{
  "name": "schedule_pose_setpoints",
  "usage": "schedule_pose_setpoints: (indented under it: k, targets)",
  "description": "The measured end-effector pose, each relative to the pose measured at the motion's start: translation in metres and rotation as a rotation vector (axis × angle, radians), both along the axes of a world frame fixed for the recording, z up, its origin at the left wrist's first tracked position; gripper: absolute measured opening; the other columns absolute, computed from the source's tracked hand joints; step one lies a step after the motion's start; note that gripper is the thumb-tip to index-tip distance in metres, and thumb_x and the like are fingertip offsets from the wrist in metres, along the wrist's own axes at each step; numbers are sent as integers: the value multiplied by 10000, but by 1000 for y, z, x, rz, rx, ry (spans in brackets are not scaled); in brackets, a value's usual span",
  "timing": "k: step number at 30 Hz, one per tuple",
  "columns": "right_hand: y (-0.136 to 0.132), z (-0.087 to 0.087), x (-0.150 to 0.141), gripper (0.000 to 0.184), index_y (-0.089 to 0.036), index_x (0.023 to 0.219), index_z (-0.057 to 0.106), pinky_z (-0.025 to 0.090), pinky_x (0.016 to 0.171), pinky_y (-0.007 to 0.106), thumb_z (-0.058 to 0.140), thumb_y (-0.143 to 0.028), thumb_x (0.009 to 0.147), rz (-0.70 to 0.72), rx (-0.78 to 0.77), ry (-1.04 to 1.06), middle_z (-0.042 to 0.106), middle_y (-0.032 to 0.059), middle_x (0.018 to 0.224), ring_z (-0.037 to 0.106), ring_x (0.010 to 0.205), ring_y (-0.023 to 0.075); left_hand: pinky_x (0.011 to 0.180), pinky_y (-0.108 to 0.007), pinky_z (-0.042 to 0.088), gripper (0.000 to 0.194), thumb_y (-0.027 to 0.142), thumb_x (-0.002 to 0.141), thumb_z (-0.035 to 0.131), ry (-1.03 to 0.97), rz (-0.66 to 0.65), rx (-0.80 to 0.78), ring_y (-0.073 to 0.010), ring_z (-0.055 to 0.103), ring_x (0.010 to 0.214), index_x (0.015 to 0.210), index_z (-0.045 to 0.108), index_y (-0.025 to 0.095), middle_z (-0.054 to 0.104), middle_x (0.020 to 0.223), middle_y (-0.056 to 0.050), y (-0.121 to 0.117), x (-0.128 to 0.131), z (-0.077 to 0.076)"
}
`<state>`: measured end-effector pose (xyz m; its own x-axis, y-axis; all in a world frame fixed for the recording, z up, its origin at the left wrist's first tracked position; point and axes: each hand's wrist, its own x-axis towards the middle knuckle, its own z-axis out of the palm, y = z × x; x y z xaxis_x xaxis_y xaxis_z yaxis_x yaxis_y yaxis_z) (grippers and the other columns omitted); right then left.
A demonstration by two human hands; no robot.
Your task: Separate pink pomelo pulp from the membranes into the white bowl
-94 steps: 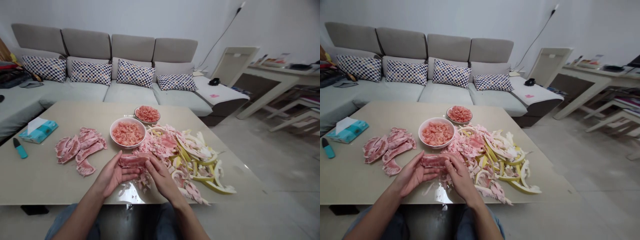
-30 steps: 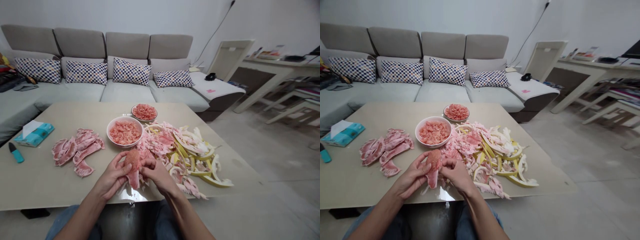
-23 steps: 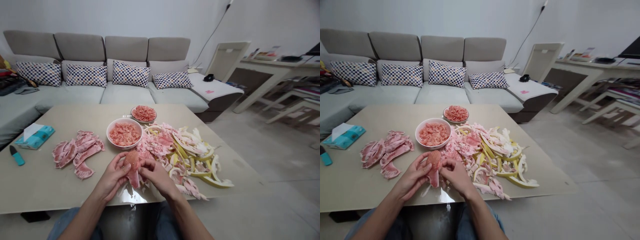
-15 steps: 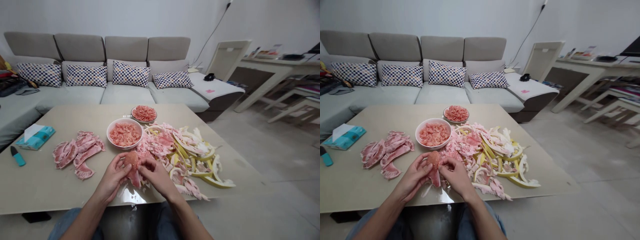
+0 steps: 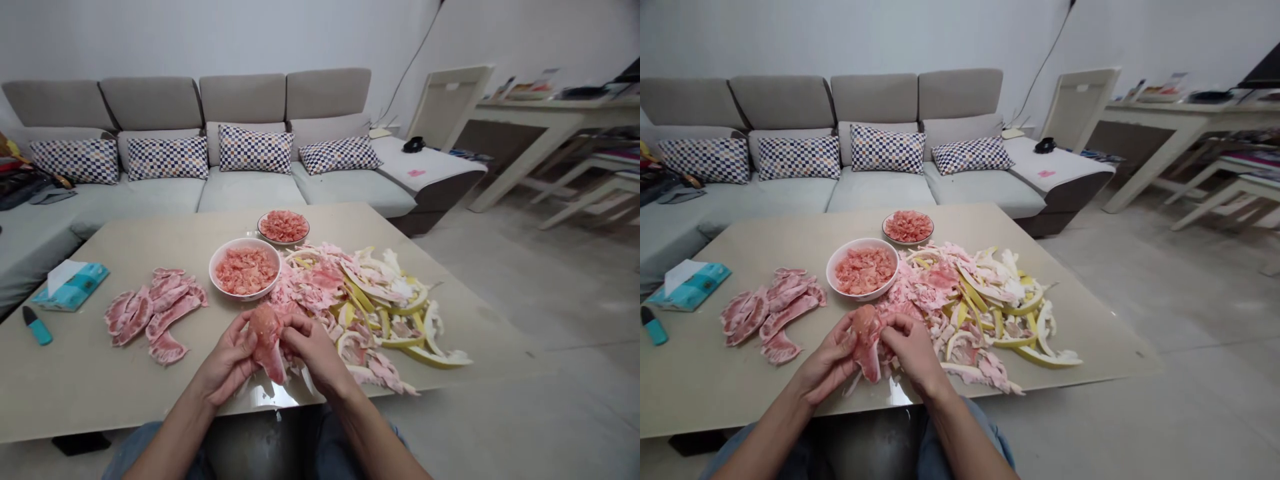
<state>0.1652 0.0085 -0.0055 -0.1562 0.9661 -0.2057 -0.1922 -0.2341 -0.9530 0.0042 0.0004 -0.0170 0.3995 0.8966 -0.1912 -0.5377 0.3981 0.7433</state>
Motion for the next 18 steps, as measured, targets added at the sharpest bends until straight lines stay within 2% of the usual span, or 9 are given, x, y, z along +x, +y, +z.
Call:
schedule_pose_setpoints:
  k: [6,12,15,18]
  targets:
    - [0,3,4,104,-174,786,628,414,479,197,624,-268,741,-2,143,-142,574,-39,596,520,496,95,763,-265,545,362,240,829,659,91,43,2,-186,668,919,1173,547,220,650,1111,-86,-1,-1,5]
    - [-5,3,1,151,-188,883,708,481,580,231,607,-281,819,22,349,-281,690,34,843,608,648,133,793,-309,540,260,281,843,641,116,82,-12,-133,651,773,1096,601,230,667,921,-28,-2,4,3]
    - [-6,3,-1,126,-178,819,707,469,558,222,606,-254,815,13,352,-320,685,22,751,598,604,127,812,-326,536,251,296,827,659,149,98,4,-154,654,799,1057,629,199,668,897,-39,-3,5,2]
    - [-6,4,-2,121,-169,770,691,449,539,209,601,-243,804,-20,346,-323,660,4,673,572,565,114,833,-351,534,344,356,828,645,178,96,28,-206,659,911,1133,612,200,662,1043,-86,-3,5,1]
